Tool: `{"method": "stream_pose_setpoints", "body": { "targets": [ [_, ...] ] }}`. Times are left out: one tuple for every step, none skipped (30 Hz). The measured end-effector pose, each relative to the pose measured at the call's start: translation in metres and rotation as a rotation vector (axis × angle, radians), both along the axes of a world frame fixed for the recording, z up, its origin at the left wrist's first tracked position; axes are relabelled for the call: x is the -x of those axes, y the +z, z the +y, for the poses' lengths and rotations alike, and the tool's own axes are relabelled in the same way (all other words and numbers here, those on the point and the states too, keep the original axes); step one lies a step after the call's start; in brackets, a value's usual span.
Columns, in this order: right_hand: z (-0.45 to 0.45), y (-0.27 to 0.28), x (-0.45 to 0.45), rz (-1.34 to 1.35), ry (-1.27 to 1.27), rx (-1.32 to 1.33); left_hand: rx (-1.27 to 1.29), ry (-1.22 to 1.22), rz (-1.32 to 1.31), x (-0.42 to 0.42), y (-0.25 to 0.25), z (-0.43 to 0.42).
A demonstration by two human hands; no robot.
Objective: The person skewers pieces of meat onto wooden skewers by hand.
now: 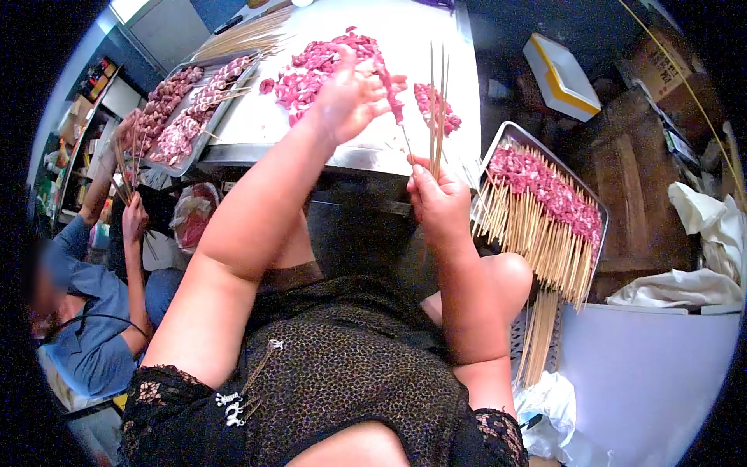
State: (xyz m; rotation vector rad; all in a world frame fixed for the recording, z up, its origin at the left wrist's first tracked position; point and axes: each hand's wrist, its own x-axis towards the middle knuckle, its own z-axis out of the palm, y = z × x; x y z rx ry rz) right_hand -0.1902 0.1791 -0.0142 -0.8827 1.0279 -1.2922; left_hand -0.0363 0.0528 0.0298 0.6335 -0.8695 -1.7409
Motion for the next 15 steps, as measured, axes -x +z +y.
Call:
{"method": "stream_pose_setpoints", "body": {
  "targets": [
    [0.001,0.001,0.005,0.144,-0.053,0.044,0.011,0.105,-0.155,-0.005,0.005,-0.001],
    [0.001,0.003,0.016,0.406,-0.132,0.114,0.090,0.099,-0.139,-0.018,0.005,-0.008],
    [-0.002,0.002,0.027,0.683,-0.259,0.288,0.150,0.193,-0.178,-0.027,0.009,-0.009],
    [-0.007,0.002,0.037,0.957,-0.386,0.465,0.209,0.287,-0.219,-0.036,0.013,-0.010],
    [-0.013,0.006,0.046,1.136,-0.439,0.580,0.273,0.363,-0.279,-0.050,0.009,-0.020],
    [-0.016,0.012,0.050,1.314,-0.489,0.698,0.336,0.439,-0.339,-0.061,0.010,-0.025],
    [-0.015,0.014,0.050,1.479,-0.444,0.573,0.342,0.518,-0.357,-0.068,0.007,-0.027],
    [-0.015,0.012,0.052,1.476,-0.441,0.573,0.340,0.520,-0.360,-0.075,0.004,-0.029],
    [-0.015,0.010,0.052,1.627,-0.395,0.556,0.372,0.517,-0.544,-0.081,0.001,-0.029],
    [-0.017,0.009,0.051,1.776,-0.347,0.539,0.405,0.512,-0.729,-0.087,-0.001,-0.031],
    [-0.015,0.010,0.051,1.762,-0.392,0.628,0.519,0.568,-0.893,-0.092,-0.009,-0.037],
    [-0.011,0.019,0.045,1.759,-0.384,0.633,0.571,0.547,-1.093,-0.091,-0.001,-0.028],
    [-0.005,0.028,0.037,1.638,-0.441,0.630,0.611,0.430,-1.104,-0.095,-0.009,-0.032],
    [-0.002,0.035,0.031,1.516,-0.499,0.621,0.652,0.310,-1.111,-0.097,-0.016,-0.037],
    [-0.001,0.038,0.028,1.388,-0.445,0.614,0.713,0.259,-1.320,-0.090,-0.008,-0.023]
  ]
}}
